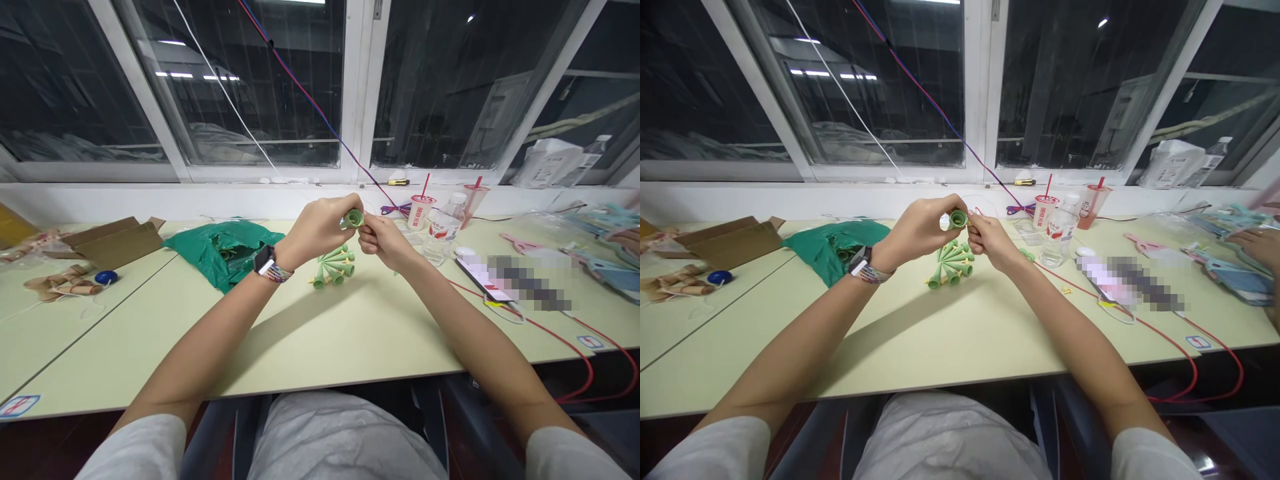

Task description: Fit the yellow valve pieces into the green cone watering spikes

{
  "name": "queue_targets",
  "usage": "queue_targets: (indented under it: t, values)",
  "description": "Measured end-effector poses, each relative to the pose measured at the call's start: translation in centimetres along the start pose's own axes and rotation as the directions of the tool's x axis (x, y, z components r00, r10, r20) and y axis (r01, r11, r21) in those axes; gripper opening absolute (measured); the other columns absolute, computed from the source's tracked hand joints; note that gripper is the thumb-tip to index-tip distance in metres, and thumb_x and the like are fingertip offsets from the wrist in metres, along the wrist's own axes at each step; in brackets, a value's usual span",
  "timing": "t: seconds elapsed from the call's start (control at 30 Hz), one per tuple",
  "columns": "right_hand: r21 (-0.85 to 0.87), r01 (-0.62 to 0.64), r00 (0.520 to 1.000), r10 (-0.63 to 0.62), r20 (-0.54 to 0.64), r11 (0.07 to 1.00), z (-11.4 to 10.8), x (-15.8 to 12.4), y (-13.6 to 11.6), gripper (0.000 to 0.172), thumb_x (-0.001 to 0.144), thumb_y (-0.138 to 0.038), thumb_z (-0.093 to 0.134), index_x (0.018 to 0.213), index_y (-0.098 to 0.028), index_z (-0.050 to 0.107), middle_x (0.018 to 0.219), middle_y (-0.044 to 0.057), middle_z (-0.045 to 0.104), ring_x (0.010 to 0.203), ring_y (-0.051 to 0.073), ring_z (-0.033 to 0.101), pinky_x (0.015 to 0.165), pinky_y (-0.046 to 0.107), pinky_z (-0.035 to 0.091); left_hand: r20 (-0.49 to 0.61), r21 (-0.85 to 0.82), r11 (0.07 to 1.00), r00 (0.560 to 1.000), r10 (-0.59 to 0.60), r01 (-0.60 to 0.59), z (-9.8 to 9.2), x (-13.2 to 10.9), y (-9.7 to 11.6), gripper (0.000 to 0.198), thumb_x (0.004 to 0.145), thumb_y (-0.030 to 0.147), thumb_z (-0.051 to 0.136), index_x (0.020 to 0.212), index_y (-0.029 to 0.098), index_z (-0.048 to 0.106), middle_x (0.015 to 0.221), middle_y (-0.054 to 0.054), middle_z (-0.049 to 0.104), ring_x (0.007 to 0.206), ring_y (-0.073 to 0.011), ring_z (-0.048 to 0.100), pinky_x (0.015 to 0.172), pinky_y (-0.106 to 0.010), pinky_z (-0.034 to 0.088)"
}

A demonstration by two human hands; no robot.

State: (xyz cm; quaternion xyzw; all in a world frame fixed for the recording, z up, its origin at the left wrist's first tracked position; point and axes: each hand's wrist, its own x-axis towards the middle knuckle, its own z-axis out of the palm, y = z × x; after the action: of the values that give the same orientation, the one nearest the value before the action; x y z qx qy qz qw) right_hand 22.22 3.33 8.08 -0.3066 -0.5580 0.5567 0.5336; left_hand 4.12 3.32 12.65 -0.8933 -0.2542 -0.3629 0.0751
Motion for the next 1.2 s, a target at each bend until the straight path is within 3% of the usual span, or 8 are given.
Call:
queue_targets:
  t: [0.1,0.17,0.33,0.5,0.63,0.8,1.03,1.2]
  values:
    - [0.033,-0.042,0.999,0.041,0.013,0.999,-0.3,0.1,0.1,0.063,0.084,-0.058,0.083,0.064,-0.022,0.035,0.056,-0.01,0.022,0.045,0.004,0.023,0.041,0.018,0.022,-0.006,0.064,0.997,0.999,0.038,-0.037,0.4,-0.1,0.0,0.029,0.081,0.007,0.059,0.106,0.022,0.063,0.096,-0.003,0.074,0.087,-0.0217,0.069,0.072,-0.03,0.046]
    - [0.026,-0.016,1.0,0.016,-0.009,1.0,-0.5,0.1,0.3,0.062,0.084,-0.062,0.082,0.065,-0.022,0.038,0.054,-0.009,0.025,0.044,0.005,0.027,0.04,0.019,0.025,-0.017,-0.015,0.999,0.999,0.03,-0.03,0.5,0.0,-0.1,0.027,0.083,0.009,0.061,0.107,0.021,0.064,0.096,-0.004,0.074,0.087,-0.0208,0.069,0.075,-0.03,0.048]
    - [-0.168,0.214,0.972,-0.226,-0.057,0.962,-0.9,0.1,0.6,0.054,0.083,-0.07,0.077,0.075,-0.022,0.053,0.061,-0.003,0.053,0.046,0.01,0.051,0.042,0.023,0.042,0.03,-0.391,0.898,0.978,-0.208,0.203,0.3,0.3,-0.4,0.023,0.088,0.026,0.074,0.109,0.017,0.072,0.095,-0.005,0.076,0.075,-0.0163,0.07,0.067,-0.027,0.051]
    - [-0.16,0.275,0.958,-0.284,-0.035,0.948,-1.4,-0.1,0.5,0.044,0.076,-0.054,0.087,0.093,-0.023,0.062,0.076,-0.002,0.068,0.053,0.013,0.064,0.048,0.025,0.053,0.101,-0.482,0.801,0.931,-0.352,0.355,0.2,0.3,-1.0,0.047,0.085,0.042,0.082,0.123,0.015,0.079,0.096,-0.01,0.081,0.083,-0.0231,0.075,0.075,-0.033,0.058]
    - [-0.144,0.293,0.953,-0.3,-0.031,0.945,-1.6,-0.2,0.4,0.047,0.071,-0.051,0.094,0.092,-0.022,0.064,0.076,-0.002,0.068,0.059,0.015,0.067,0.052,0.027,0.058,0.173,-0.538,0.751,0.922,-0.346,0.382,0.4,0.3,-1.6,0.052,0.087,0.048,0.08,0.128,0.015,0.078,0.09,-0.009,0.081,0.082,-0.0231,0.076,0.078,-0.036,0.062]
    - [-0.155,0.32,0.946,-0.323,0.002,0.935,-1.9,-0.3,0.2,0.042,0.073,-0.048,0.094,0.092,-0.021,0.069,0.075,-0.001,0.069,0.065,0.017,0.07,0.054,0.029,0.062,0.286,-0.613,0.686,0.92,-0.269,0.391,-0.1,0.4,-2.1,0.045,0.092,0.051,0.074,0.119,0.016,0.081,0.095,-0.008,0.08,0.092,-0.0224,0.076,0.091,-0.039,0.064]
    - [-0.19,0.356,0.933,-0.358,0.02,0.915,-1.8,-0.5,-0.3,0.043,0.069,-0.047,0.097,0.088,-0.018,0.071,0.073,0.001,0.073,0.064,0.018,0.073,0.063,0.033,0.067,0.325,-0.642,0.641,0.906,-0.27,0.421,-0.2,0.4,-1.8,0.043,0.09,0.055,0.074,0.104,0.014,0.08,0.094,-0.009,0.078,0.092,-0.0223,0.075,0.093,-0.039,0.063]
    - [-0.195,0.341,0.938,-0.347,0.005,0.92,-1.3,-0.8,-0.7,0.045,0.067,-0.049,0.098,0.083,-0.017,0.07,0.07,0.003,0.074,0.061,0.018,0.073,0.061,0.033,0.066,0.317,-0.644,0.645,0.911,-0.265,0.412,-0.6,0.4,-1.7,0.041,0.087,0.054,0.078,0.098,0.015,0.081,0.094,-0.008,0.078,0.091,-0.0225,0.075,0.09,-0.038,0.064]
